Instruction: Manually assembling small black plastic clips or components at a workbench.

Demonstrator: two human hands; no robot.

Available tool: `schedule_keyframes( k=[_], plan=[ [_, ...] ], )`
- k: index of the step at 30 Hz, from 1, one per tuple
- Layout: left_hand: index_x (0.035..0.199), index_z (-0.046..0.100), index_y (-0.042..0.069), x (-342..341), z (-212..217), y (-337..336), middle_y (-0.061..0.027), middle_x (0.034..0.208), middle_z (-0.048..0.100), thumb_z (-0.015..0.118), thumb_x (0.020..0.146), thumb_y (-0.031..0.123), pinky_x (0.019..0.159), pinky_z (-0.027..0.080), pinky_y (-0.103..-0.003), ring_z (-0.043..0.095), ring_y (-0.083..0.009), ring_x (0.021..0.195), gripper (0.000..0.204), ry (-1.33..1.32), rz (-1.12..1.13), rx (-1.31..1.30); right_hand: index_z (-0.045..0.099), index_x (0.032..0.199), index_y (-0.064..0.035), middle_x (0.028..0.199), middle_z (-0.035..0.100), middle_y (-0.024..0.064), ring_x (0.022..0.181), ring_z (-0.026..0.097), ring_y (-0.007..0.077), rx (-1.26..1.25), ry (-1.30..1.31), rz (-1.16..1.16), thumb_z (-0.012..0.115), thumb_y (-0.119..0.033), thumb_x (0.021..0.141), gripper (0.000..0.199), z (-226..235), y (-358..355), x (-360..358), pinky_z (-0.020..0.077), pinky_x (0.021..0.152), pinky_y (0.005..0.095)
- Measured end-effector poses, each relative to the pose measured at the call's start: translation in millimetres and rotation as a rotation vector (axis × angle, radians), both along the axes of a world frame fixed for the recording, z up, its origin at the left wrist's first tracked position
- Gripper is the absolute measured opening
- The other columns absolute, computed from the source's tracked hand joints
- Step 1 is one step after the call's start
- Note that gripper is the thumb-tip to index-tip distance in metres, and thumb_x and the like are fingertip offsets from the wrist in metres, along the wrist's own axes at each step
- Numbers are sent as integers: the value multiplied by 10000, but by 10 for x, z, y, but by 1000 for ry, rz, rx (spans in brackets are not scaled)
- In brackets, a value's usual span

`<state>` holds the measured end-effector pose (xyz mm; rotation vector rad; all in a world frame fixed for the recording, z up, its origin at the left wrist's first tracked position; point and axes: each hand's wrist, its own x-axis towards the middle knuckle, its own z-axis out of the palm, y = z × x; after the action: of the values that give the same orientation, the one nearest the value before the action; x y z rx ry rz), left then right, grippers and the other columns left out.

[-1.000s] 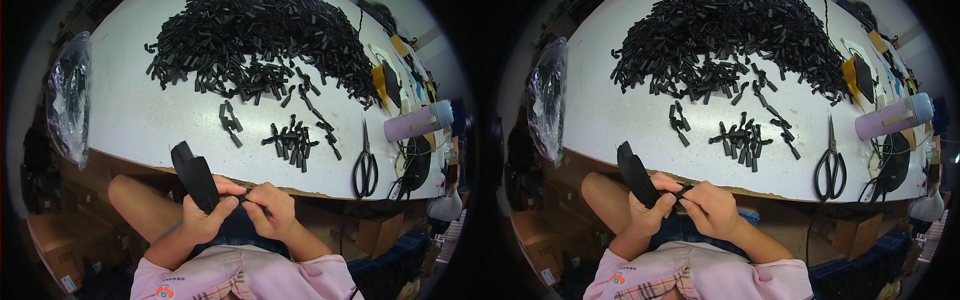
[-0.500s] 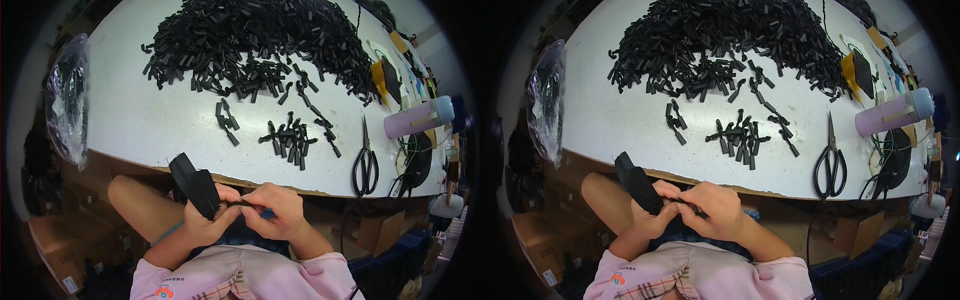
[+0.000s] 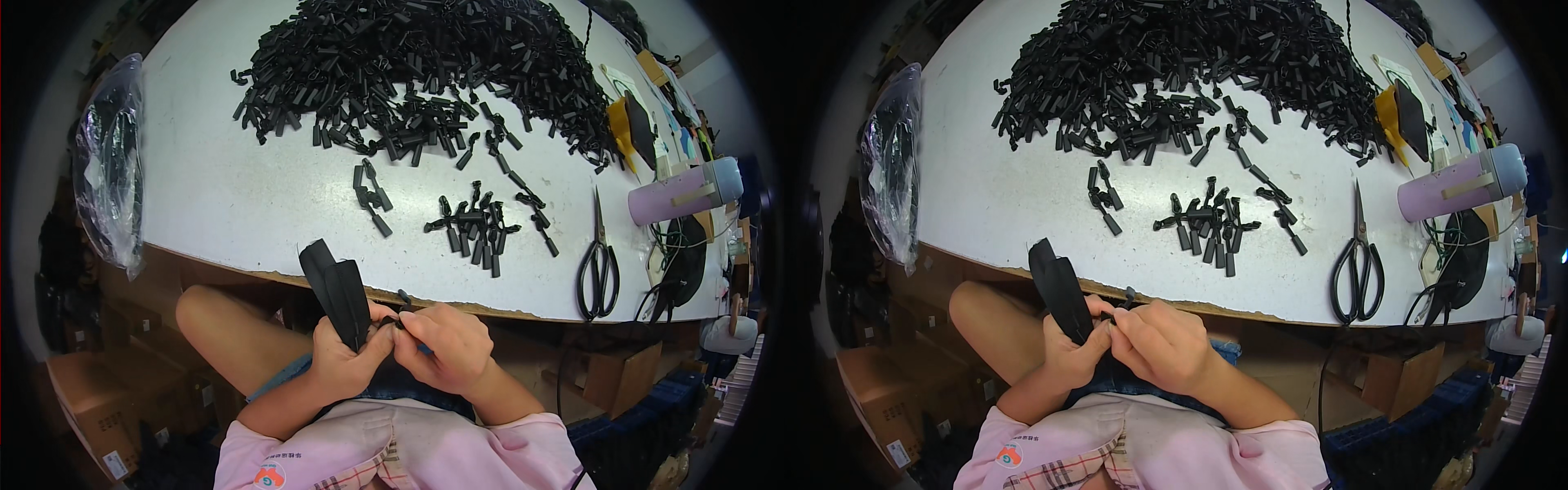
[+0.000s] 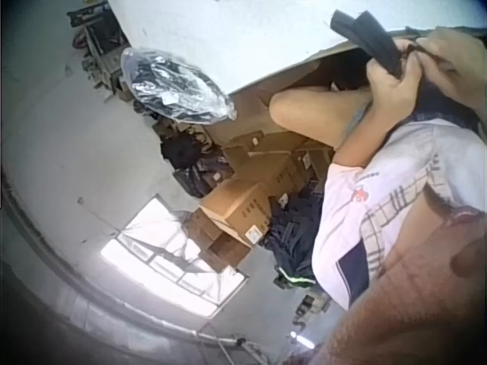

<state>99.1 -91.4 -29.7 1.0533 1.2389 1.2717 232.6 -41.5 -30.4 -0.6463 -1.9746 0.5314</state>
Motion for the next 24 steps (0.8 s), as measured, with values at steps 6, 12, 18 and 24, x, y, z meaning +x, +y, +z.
schedule_keyframes(
  k=[6,12,18,24],
  plan=[
    [854,549,-9,14,24,14,40,586,488,559,757,64,452,326,-157,400,-4,508,122,26,10,30,527,838,8,597,550,86,472,534,170,42,-31,-34,615,44,588,268,32,-17,3,426,414,231],
    [855,547,-13,21,-95,13,-42,725,533,556,748,29,507,366,-183,456,-56,580,115,100,10,207,536,816,8,604,551,90,474,534,177,-87,5,16,612,44,590,241,74,-5,12,429,424,230],
    [856,550,-9,42,-80,13,-89,813,532,556,749,6,552,394,-208,498,-117,660,108,21,29,285,553,811,15,624,563,100,504,554,187,-138,84,15,614,51,596,226,54,-5,17,440,445,238],
    [847,551,-9,-5,-46,23,-93,824,531,561,722,-37,538,401,-211,504,-124,655,129,111,12,299,557,821,26,647,574,107,525,560,185,-180,114,61,608,58,614,215,60,8,54,444,456,242]
  ],
)
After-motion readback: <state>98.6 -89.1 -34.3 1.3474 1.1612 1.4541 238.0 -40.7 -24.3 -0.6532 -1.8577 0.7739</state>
